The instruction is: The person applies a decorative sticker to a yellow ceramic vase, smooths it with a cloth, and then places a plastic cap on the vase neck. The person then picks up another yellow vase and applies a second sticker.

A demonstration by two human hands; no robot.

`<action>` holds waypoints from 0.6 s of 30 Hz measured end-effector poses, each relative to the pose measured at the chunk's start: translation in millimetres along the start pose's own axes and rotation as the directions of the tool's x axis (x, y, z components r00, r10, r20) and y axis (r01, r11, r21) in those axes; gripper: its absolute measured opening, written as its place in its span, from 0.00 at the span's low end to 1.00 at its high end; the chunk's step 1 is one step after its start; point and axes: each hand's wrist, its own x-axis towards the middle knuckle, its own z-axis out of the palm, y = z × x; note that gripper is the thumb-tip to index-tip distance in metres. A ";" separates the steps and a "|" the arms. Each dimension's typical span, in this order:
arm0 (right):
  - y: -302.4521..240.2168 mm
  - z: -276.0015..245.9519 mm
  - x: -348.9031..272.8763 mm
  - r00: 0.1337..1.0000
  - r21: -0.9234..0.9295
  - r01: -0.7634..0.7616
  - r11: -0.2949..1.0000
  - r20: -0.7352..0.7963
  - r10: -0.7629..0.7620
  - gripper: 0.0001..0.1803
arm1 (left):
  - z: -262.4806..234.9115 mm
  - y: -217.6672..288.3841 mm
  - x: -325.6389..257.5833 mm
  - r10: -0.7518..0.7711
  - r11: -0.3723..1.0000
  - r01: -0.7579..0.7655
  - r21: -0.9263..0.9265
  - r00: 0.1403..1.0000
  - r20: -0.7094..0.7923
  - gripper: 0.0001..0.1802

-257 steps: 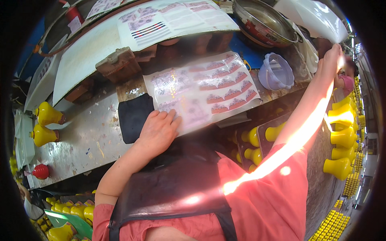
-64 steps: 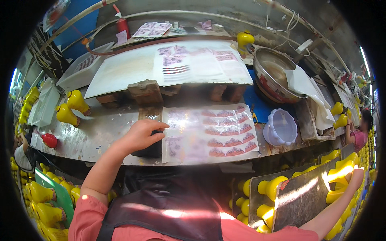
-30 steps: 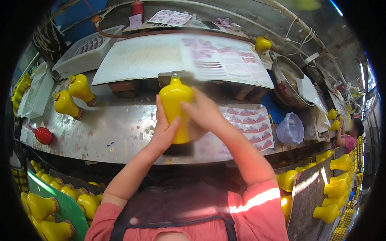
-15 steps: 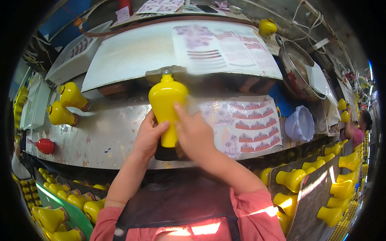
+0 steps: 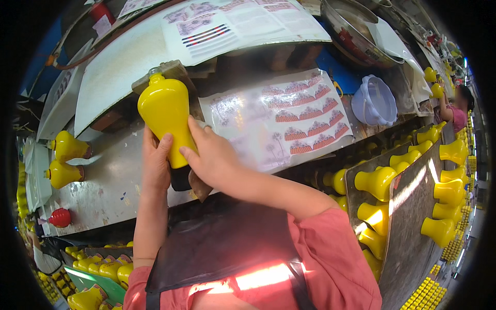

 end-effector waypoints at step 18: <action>-5.3 -1.2 -6.1 0.997 0.029 0.040 0.999 0.060 -0.042 0.41 | 8.9 6.2 -2.0 0.075 0.993 -0.073 0.095 0.997 -0.019 0.48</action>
